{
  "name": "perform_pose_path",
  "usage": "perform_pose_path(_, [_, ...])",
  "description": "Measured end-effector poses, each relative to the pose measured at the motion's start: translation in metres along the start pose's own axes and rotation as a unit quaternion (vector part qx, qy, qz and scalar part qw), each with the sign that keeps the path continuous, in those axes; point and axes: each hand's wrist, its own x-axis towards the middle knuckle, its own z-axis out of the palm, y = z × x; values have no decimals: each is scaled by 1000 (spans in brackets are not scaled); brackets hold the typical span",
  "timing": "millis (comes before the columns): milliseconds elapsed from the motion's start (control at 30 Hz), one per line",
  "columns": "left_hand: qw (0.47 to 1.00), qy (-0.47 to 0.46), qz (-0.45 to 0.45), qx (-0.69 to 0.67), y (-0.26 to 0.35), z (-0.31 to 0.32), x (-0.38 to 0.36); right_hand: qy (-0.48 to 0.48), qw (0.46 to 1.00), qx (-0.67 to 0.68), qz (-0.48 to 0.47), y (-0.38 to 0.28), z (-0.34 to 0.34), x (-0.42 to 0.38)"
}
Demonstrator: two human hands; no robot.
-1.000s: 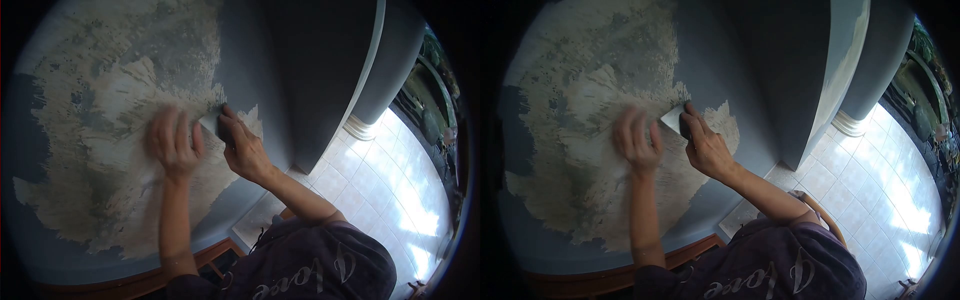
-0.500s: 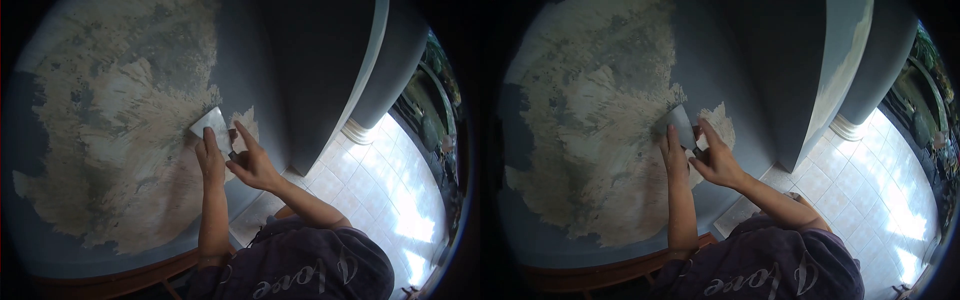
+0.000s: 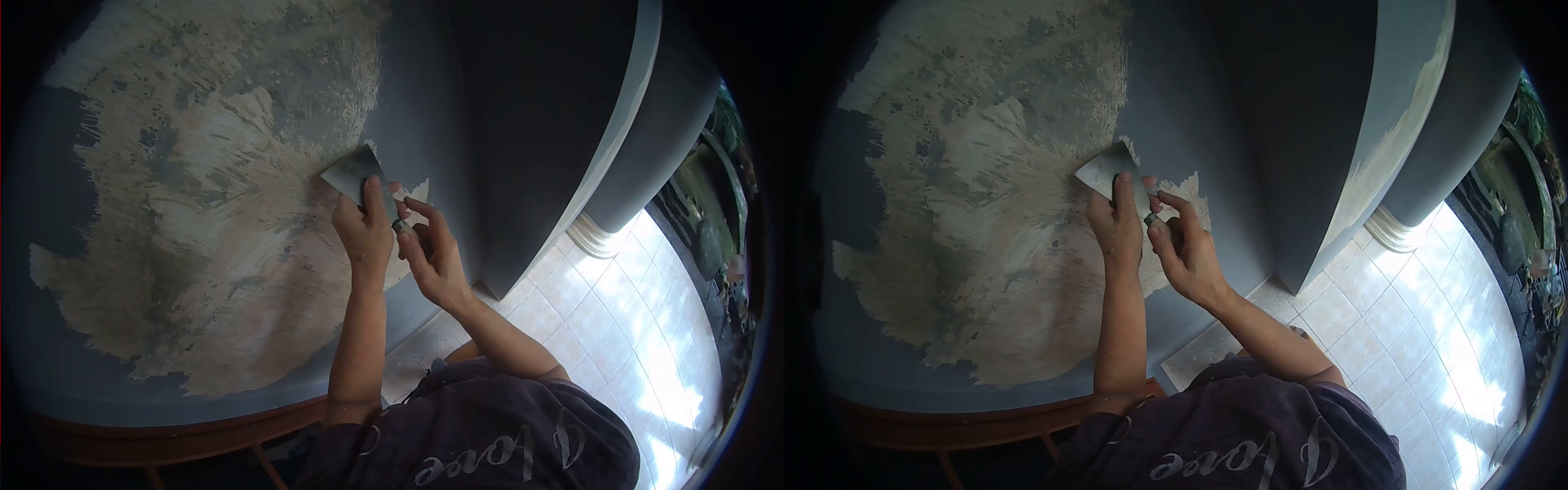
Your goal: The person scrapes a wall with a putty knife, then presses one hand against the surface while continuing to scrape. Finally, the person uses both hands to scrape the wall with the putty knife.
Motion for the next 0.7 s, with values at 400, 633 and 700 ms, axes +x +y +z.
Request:
perform_pose_path(400, [997,24,55,56,-14,8,7,60,998,-6,-22,3,6,3])
perform_pose_path(633, [994,35,71,78,-17,7,9,54,998,-24,-35,9,10,4])
perform_pose_path(700, [992,33,84,89,-16,6,10,32,998,-42,-17,9,9,2])
